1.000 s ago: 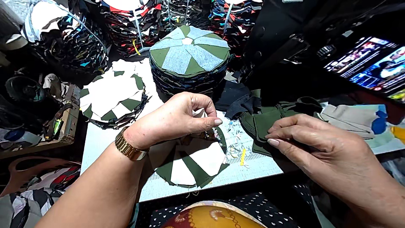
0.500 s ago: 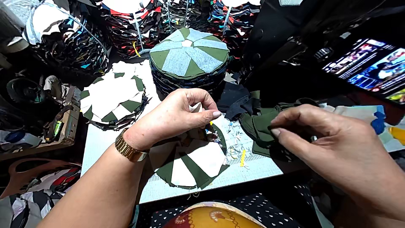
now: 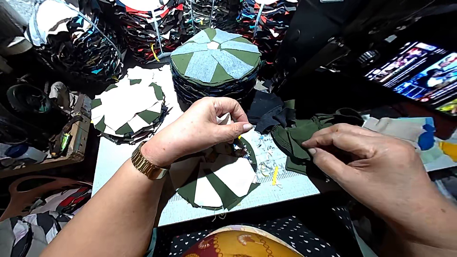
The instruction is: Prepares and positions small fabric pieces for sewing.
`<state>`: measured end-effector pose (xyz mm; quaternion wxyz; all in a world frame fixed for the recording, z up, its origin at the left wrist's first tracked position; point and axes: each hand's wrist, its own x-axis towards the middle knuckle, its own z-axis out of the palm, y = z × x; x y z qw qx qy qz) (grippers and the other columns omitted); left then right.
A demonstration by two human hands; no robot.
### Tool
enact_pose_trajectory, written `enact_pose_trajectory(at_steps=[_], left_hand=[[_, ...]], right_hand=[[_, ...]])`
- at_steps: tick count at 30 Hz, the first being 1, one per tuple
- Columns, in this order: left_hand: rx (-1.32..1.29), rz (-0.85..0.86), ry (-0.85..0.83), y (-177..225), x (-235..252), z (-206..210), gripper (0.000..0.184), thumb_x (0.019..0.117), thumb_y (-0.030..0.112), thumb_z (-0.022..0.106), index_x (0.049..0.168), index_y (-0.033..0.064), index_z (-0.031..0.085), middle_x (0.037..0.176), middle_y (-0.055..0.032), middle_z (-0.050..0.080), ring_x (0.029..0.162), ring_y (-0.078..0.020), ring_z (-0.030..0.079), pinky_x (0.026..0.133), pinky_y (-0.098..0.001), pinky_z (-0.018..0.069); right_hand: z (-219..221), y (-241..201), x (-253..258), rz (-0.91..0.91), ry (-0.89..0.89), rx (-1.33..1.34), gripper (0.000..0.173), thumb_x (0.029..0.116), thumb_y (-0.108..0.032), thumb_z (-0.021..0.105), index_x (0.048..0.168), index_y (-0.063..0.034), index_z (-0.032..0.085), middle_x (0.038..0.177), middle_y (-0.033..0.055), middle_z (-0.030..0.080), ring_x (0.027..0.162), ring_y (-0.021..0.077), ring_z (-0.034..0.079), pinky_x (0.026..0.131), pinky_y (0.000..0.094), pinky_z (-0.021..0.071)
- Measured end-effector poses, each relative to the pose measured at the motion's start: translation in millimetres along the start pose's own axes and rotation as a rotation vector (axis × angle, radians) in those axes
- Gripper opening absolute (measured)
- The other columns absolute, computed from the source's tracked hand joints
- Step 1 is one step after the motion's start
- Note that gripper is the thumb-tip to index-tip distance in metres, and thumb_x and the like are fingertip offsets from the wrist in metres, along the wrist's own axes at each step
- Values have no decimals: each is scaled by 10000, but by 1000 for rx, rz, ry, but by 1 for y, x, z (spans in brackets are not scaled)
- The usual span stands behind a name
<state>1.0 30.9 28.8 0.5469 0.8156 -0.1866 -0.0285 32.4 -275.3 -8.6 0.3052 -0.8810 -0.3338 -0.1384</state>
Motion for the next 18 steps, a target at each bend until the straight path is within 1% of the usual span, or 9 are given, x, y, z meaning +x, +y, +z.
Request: enact_pose_trajectory(at_steps=[2,5,7,9,12,14,16,17,18], left_hand=[[-1,7,7,-1,0,0,59,978,101,685,967,47,706,746,4,657,637,-32,610,592,-163,518],[10,-5,13,-2,1,0,51,978,101,685,967,55,705,747,6,654,637,-29,607,594,-161,517],[19,-3,22,-3,1,0,56,977,105,685,973,54,708,751,4,654,637,-33,603,589,-166,510],[27,6,29,-5,1,0,59,975,115,686,989,61,706,775,4,657,638,-37,594,578,-172,497],[-36,0,57,-2,2,2,118,964,117,707,1064,55,708,866,4,675,685,-24,594,580,-156,483],[-146,-8,46,0,2,4,245,952,105,718,1181,26,676,1053,-43,706,856,-60,666,704,-190,558],[-232,-12,-5,2,1,5,388,947,103,717,1307,9,609,1229,-84,673,982,-91,677,796,-222,583],[-246,-5,-52,3,1,4,472,941,118,706,1377,4,564,1308,-98,652,1122,-117,653,920,-259,559],[-265,1,-99,3,0,3,538,929,110,701,1422,-8,521,1331,-115,644,1187,-142,633,992,-288,538]], right_hand=[[-2,-1,0,5,23,-53,216,911,-212,611,988,-71,755,1025,48,692,905,86,654,746,236,547],[-8,0,4,-26,53,-132,286,915,-221,633,1067,-3,739,1114,155,679,974,242,663,808,405,552],[-15,7,8,-27,64,-143,334,931,-258,638,1124,2,717,1175,176,660,1037,283,652,865,463,542],[-21,18,14,-29,104,-101,357,940,-305,656,1141,-14,707,1169,151,661,1039,247,653,888,441,550],[-24,18,24,-45,170,104,283,928,-256,686,1113,-42,681,1109,63,655,934,118,658,836,299,578],[-20,1,30,-69,160,268,203,939,-195,664,1106,-80,677,1093,-5,662,910,63,657,805,236,581],[-11,-24,33,-86,134,391,191,940,-165,651,1119,-101,669,1068,-43,676,891,44,663,779,213,587],[-6,-38,33,-90,122,448,199,937,-149,654,1130,-103,665,1053,-52,683,880,41,667,772,204,592],[0,-50,32,-93,113,503,211,933,-130,661,1141,-97,666,1046,-50,685,874,44,666,767,202,592]])
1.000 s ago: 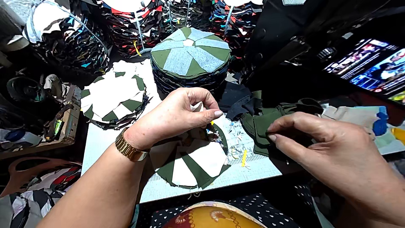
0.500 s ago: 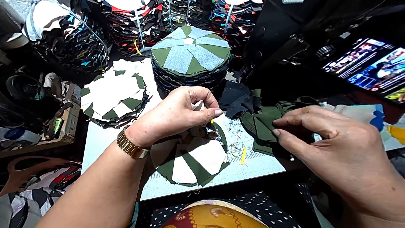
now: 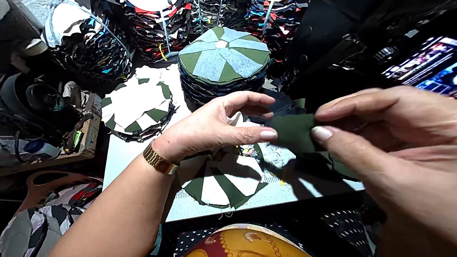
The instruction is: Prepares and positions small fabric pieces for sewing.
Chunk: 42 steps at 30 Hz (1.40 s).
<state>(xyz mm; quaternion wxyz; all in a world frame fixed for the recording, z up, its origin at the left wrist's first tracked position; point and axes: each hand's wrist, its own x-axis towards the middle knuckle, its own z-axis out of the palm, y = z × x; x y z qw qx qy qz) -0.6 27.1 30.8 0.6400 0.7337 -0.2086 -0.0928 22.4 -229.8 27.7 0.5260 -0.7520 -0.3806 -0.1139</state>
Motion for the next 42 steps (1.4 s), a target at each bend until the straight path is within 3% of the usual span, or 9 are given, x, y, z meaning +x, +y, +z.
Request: enact_pose_trajectory(at_steps=[1,3,5,12,20,24,29,36,42], left_hand=[[-11,-14,-34,2,-1,0,577,915,87,708,1444,-6,498,1278,-112,667,1142,-138,650,958,-277,550],[-44,-56,-82,5,-2,-2,594,886,-22,733,1436,1,512,972,-87,699,810,-104,682,684,-209,587],[-21,-63,-150,4,-3,-5,572,884,-68,717,1417,-11,519,804,-69,657,642,-88,619,545,-183,526],[318,-106,-178,0,-3,-3,453,898,30,756,1326,22,606,913,-59,678,781,-57,628,708,-189,537],[645,-205,-164,-2,1,7,497,882,99,806,1339,69,612,908,-61,681,700,-83,605,647,-237,524],[641,-178,-153,-1,1,7,525,871,97,817,1353,74,609,926,-68,682,706,-85,603,646,-234,522],[652,-203,-163,0,1,7,530,873,111,819,1358,80,606,924,-59,672,702,-85,592,644,-241,517],[721,-188,-108,3,-1,5,504,837,136,854,1286,84,631,882,-51,670,712,-97,617,655,-262,535],[286,-101,-81,5,-6,-11,333,950,57,640,1269,8,557,975,-57,644,720,-54,603,619,-193,520]], right_hand=[[10,-5,-2,7,-1,41,216,925,-108,668,1140,-92,667,1044,-47,688,874,46,666,771,203,594],[25,-9,-7,51,9,98,232,895,-68,694,1125,-91,664,1012,-45,691,853,50,675,756,198,603],[35,-7,-15,133,19,136,261,862,-38,709,1113,-95,663,977,-34,694,819,59,680,717,196,609],[58,7,-42,212,20,-41,216,903,-124,688,1118,-111,671,969,-38,671,728,22,642,630,177,583],[60,15,-38,72,-63,-347,291,895,-191,720,1125,-36,635,937,40,589,637,42,523,550,175,479],[39,14,-32,79,-47,-376,252,949,-214,677,1123,-32,653,998,74,620,676,85,577,581,247,528],[26,8,-26,47,9,-335,143,956,-185,648,1008,-66,708,999,28,654,794,48,628,670,204,559],[57,18,-35,-112,-248,-322,241,958,-177,597,1083,-86,782,987,18,624,840,67,612,689,192,538],[53,11,-38,-121,-355,-391,284,947,-262,560,1052,-130,790,900,-38,580,756,48,550,607,191,473]])
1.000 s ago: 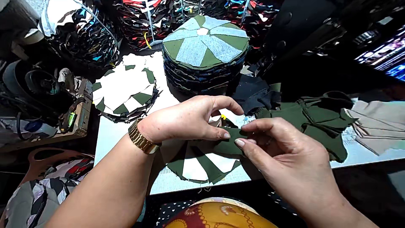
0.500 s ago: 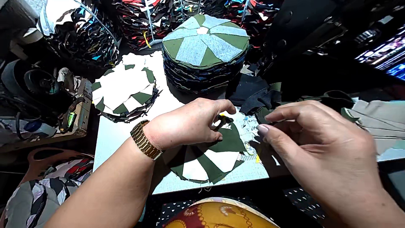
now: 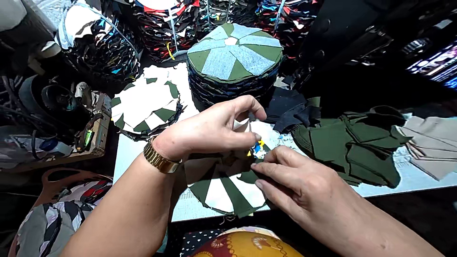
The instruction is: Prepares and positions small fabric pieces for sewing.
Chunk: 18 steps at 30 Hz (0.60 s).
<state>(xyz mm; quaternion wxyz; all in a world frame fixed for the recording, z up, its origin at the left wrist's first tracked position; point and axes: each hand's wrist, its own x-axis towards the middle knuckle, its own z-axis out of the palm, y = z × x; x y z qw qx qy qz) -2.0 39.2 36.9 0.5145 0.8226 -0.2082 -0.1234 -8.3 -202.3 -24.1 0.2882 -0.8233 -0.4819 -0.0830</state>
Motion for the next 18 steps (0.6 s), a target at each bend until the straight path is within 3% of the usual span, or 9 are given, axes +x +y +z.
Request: enact_pose_trajectory(at_steps=[1,2,5,8,11,13,14,16,18], left_hand=[[-117,-16,3,1,-1,0,309,968,62,576,1269,10,532,927,-46,617,640,-46,560,536,-177,473],[-232,-50,-4,3,-1,1,273,1006,67,515,1275,20,507,904,-48,613,624,-60,559,518,-185,469],[-534,-130,-15,5,1,5,272,1051,109,337,1281,54,471,890,-70,658,652,-102,618,551,-221,524],[-835,-175,-46,1,3,8,381,1071,207,222,1278,69,511,964,-127,704,733,-169,687,642,-296,584],[-1024,-206,-32,3,4,12,443,1082,205,174,1376,57,471,1105,-197,705,901,-271,736,807,-400,616],[-1135,-206,-38,4,6,15,476,1070,180,157,1446,64,425,1224,-244,666,1016,-333,719,881,-448,596],[-1184,-195,-56,2,7,16,484,1063,167,158,1472,69,396,1292,-262,629,1083,-360,694,918,-468,578],[-1237,-171,-81,1,8,18,497,1056,127,181,1524,81,343,1390,-273,563,1193,-388,639,984,-501,541],[-1209,-140,-95,5,7,21,543,1032,58,225,1572,82,281,1448,-271,515,1251,-387,606,1027,-512,518]], right_hand=[[-1,-2,-1,7,1,11,289,958,-296,558,1061,-148,785,885,-58,575,738,22,537,593,171,457],[-1,-3,-2,11,20,33,297,974,-314,559,1083,-149,780,873,-67,572,720,1,525,576,149,444],[7,-4,-2,9,73,52,322,998,-345,571,1145,-137,767,905,-47,562,742,9,532,591,144,454],[20,-1,-3,-14,63,37,311,1000,-348,563,1067,-126,770,995,16,612,892,118,596,698,262,517],[12,0,-5,0,-18,75,381,993,-461,557,1159,-182,756,1170,30,654,1036,115,633,816,295,562],[-4,2,-7,-2,-41,90,417,993,-501,550,1217,-201,735,1102,-9,652,936,63,619,745,251,547],[-15,3,-8,6,-33,95,388,1003,-461,553,1202,-191,747,1053,-15,654,888,60,617,712,245,543],[-39,3,-8,58,36,132,266,1011,-324,582,1038,-141,773,972,-12,679,815,54,632,676,247,551],[-51,2,-6,130,211,157,187,984,-268,625,916,-134,737,906,-39,661,762,22,611,650,208,537]])
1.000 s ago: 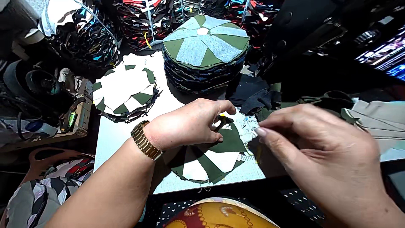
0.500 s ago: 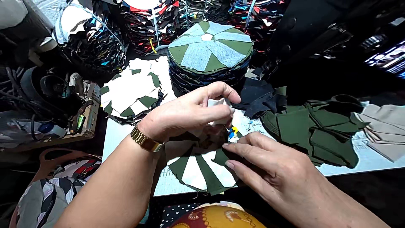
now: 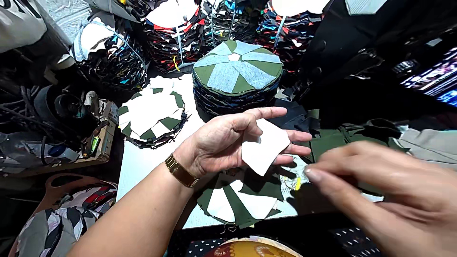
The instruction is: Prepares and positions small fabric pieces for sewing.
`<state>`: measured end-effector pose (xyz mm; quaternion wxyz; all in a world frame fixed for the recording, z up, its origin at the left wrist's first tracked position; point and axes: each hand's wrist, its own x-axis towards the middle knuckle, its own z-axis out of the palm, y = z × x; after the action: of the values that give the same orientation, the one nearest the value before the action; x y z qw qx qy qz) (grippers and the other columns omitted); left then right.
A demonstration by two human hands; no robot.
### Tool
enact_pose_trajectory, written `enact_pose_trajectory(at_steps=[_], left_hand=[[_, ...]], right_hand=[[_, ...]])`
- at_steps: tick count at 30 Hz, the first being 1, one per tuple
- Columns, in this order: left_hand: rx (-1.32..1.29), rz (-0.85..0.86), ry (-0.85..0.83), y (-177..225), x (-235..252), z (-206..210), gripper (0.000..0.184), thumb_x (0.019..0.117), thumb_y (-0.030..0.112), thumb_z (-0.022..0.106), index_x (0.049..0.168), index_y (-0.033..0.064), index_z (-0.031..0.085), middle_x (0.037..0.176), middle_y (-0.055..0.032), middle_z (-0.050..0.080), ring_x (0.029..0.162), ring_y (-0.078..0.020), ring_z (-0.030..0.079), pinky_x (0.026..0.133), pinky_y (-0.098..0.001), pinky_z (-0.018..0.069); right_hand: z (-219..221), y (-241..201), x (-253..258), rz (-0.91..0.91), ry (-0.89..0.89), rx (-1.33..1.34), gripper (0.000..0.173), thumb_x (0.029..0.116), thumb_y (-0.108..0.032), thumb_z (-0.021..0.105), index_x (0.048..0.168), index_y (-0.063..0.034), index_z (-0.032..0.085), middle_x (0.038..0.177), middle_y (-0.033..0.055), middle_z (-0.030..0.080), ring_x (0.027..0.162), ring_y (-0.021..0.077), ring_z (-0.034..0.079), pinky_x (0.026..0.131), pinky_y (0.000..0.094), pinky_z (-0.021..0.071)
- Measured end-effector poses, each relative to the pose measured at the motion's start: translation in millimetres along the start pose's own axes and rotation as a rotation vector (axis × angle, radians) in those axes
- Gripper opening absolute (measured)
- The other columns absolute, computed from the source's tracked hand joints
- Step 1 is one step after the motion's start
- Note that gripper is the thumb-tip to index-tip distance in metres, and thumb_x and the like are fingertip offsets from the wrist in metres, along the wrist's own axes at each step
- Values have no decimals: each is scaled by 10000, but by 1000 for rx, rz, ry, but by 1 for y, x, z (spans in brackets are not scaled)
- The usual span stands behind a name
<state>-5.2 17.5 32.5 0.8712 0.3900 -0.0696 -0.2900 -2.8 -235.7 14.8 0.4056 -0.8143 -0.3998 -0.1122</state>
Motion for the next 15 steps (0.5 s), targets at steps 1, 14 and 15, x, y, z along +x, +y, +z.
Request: enact_pose_trajectory(at_steps=[1,14,15], left_hand=[[42,9,-13,-1,0,3,577,1013,22,246,1586,83,249,1475,-263,494,1258,-367,606,1029,-494,523],[279,31,-73,-18,-1,17,570,948,-36,328,1500,54,439,1183,-48,635,927,-46,638,821,-230,550],[282,30,-79,-18,-1,17,573,949,-38,330,1506,50,432,1202,-54,629,941,-49,636,828,-231,547]], right_hand=[[1,-1,3,13,104,8,157,968,-262,650,917,-135,728,907,-45,646,761,18,600,652,200,530],[35,-6,14,-147,331,-97,187,948,-188,713,1076,-63,766,1040,61,637,991,131,585,847,276,483],[36,-6,14,-144,334,-90,177,945,-185,715,1070,-72,769,1031,53,636,980,122,585,836,268,484]])
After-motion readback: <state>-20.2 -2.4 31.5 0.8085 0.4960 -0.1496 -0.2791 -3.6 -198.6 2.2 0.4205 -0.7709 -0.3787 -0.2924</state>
